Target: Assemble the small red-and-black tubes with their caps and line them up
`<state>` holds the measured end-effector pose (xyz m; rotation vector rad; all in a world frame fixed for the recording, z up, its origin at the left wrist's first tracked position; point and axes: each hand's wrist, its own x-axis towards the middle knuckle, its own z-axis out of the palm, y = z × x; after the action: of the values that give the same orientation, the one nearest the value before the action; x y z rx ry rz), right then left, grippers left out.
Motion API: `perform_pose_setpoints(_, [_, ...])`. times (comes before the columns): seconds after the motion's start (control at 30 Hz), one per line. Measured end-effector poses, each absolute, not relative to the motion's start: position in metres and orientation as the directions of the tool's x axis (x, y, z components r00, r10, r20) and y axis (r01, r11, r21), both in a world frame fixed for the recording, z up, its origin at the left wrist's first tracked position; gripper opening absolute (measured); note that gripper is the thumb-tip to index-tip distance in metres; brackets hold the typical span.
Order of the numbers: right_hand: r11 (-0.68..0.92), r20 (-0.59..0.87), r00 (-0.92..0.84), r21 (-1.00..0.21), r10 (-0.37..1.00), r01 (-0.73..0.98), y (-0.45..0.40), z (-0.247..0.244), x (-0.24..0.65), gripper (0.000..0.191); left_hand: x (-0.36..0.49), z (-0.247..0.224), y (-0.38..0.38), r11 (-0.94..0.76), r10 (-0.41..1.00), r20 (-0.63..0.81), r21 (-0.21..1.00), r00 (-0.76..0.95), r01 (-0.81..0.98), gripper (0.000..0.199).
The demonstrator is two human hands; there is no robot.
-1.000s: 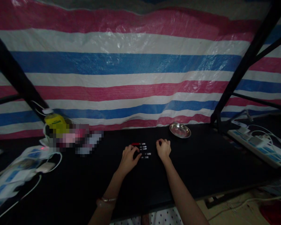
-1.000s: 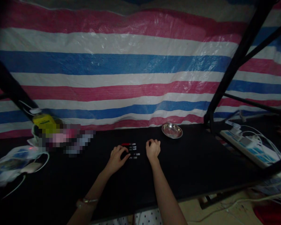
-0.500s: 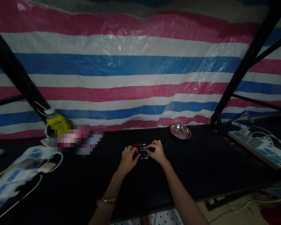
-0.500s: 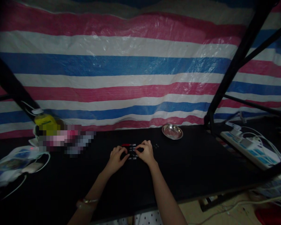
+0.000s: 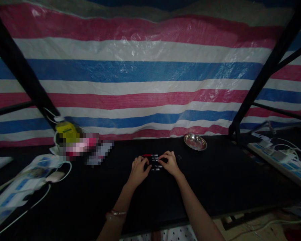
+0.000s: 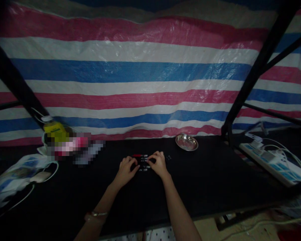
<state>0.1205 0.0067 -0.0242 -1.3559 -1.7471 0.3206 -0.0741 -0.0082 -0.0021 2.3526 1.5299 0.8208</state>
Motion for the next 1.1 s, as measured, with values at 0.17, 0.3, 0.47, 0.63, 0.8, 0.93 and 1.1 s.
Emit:
perform_pose_setpoints(0.17, [0.386,0.483,0.027,-0.732,0.875,0.562,0.008,-0.021,0.121,0.011,-0.074,0.001,-0.009,-0.428,0.894,0.342,0.456,0.29,0.78,0.009])
perform_pose_setpoints(0.3, [0.367,0.424,0.077,-0.849,0.902,0.381,0.009,-0.018,0.119,0.017,-0.074,0.003,-0.011,-0.43,0.892,0.349,0.459,0.287,0.777,0.009])
perform_pose_setpoints(0.47, [0.293,0.297,0.172,-0.955,0.939,0.051,0.011,-0.015,0.117,0.023,-0.075,0.004,-0.01,-0.436,0.885,0.382,0.477,0.267,0.763,0.01])
perform_pose_setpoints(0.63, [0.161,0.092,0.222,-0.935,0.971,-0.317,0.014,-0.014,0.12,0.026,-0.075,0.004,-0.008,-0.446,0.86,0.467,0.497,0.204,0.745,0.012])
perform_pose_setpoints(0.8, [0.051,-0.053,0.144,-0.773,0.988,-0.632,0.017,-0.016,0.123,0.022,-0.075,0.007,-0.007,-0.465,0.842,0.51,0.522,0.175,0.715,0.014])
perform_pose_setpoints(0.93, [-0.002,-0.105,0.098,-0.694,0.99,-0.72,0.018,-0.018,0.124,0.016,-0.074,0.008,-0.008,-0.474,0.83,0.539,0.54,0.146,0.696,0.019])
perform_pose_setpoints(1.1, [-0.032,-0.106,0.046,-0.634,0.993,-0.773,0.018,-0.021,0.125,0.006,-0.075,0.007,-0.008,-0.484,0.825,0.547,0.55,0.144,0.681,0.021])
